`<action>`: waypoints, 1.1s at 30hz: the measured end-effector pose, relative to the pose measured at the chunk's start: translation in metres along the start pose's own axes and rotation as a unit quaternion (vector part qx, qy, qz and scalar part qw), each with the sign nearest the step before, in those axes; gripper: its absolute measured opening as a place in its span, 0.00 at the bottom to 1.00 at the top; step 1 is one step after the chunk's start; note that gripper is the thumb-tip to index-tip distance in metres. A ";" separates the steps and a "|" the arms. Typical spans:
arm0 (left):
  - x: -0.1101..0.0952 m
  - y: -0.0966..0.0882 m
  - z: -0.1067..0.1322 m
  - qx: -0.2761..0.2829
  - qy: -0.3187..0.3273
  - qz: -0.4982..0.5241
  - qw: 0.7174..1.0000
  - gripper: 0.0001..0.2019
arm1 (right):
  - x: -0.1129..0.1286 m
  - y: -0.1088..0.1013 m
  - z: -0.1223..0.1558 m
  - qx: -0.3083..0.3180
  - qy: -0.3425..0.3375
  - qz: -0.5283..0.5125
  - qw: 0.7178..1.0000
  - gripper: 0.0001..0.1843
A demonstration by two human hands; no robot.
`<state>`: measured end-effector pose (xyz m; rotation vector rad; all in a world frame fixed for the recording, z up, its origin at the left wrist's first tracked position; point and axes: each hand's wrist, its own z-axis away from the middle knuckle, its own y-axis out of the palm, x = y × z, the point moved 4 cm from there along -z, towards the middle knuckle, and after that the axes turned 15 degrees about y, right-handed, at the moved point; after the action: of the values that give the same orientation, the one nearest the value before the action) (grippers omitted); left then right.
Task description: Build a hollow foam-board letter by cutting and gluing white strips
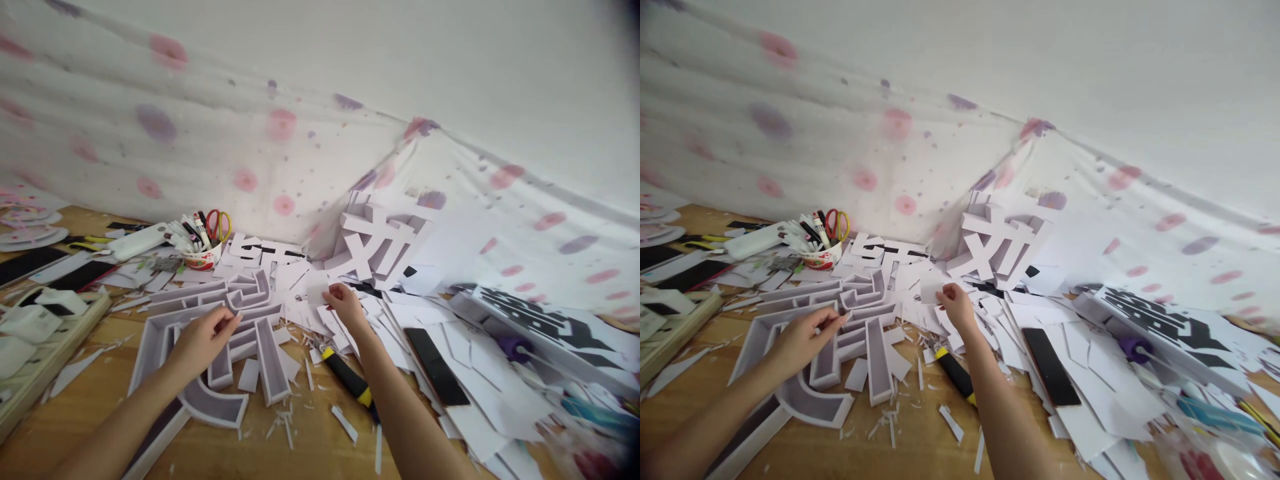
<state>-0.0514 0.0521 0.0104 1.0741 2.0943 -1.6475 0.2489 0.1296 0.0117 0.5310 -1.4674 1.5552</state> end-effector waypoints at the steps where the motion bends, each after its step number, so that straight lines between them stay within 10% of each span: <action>1: -0.001 0.000 0.000 0.009 -0.006 -0.022 1.000 0.18 | 0.001 0.003 0.009 0.027 -0.005 -0.008 1.000 0.07; 7: -0.010 0.007 0.003 0.020 0.025 0.019 0.999 0.13 | 0.010 0.026 0.080 0.170 -0.027 -0.005 0.985 0.08; 12: -0.023 0.015 0.007 0.079 0.000 0.013 0.997 0.14 | 0.018 0.046 0.118 0.068 -0.069 0.196 0.976 0.06; 16: -0.033 0.018 0.008 0.115 -0.012 -0.016 0.993 0.18 | 0.018 0.069 0.129 0.016 -0.095 0.328 0.940 0.08; 23: -0.037 0.031 0.015 0.176 -0.031 -0.052 0.982 0.25 | 0.022 0.089 0.146 0.102 -0.108 0.456 0.878 0.22; 33: -0.032 0.041 0.013 0.189 -0.028 -0.080 0.978 0.28 | 0.025 0.083 0.150 0.124 -0.116 0.471 0.866 0.21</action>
<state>-0.0038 0.0315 -0.0038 0.9653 1.9195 -2.1924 0.1281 0.0054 0.0160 0.1100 -1.8536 2.5359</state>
